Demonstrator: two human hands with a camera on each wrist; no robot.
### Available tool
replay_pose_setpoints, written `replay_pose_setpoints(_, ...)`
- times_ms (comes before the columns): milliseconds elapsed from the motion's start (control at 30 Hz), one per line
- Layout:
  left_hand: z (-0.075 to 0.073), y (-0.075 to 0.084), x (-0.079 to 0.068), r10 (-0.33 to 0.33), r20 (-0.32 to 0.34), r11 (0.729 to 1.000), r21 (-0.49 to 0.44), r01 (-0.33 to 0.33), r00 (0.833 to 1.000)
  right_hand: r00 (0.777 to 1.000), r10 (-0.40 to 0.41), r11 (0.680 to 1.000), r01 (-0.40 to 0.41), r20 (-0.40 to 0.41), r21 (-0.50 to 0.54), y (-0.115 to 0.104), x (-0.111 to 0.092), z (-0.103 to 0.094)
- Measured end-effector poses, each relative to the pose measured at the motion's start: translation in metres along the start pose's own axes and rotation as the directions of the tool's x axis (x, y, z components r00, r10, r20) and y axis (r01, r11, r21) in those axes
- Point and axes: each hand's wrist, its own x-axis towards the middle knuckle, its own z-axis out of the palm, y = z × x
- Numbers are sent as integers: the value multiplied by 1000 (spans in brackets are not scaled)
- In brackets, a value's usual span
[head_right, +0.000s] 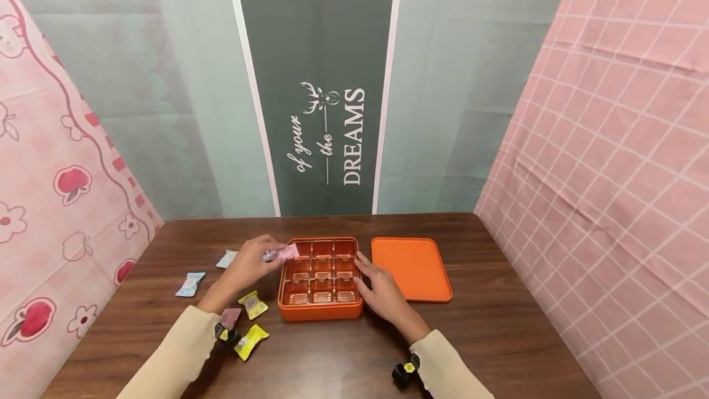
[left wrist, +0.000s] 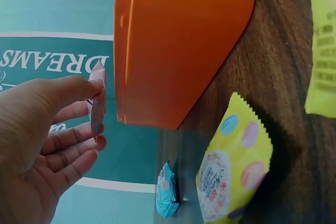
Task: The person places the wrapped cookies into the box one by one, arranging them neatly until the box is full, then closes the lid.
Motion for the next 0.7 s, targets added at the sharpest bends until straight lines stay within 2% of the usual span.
replay_pose_setpoints(133, 3, 0, 6, 4, 17, 999, 36, -4, 1000, 1000, 3, 1000, -3, -2, 6, 0, 0, 0)
replay_pose_setpoints(300, 5, -2, 12, -4, 49, 1000, 28, 3, 999, 1000, -3, 1000, 3, 4, 11, -2, 1, 0)
replay_pose_setpoints(500, 5, -4, 18, 33, 54, 999, 9, -34, 998, 1000, -10, 1000, 10, 12, 9, -3, 3, 1)
replay_pose_setpoints(700, 9, -2, 23, 55, 70, 998, 29, -57, 996, 1000, -15, 1000, 15, 10, 19, -1, 1, 0)
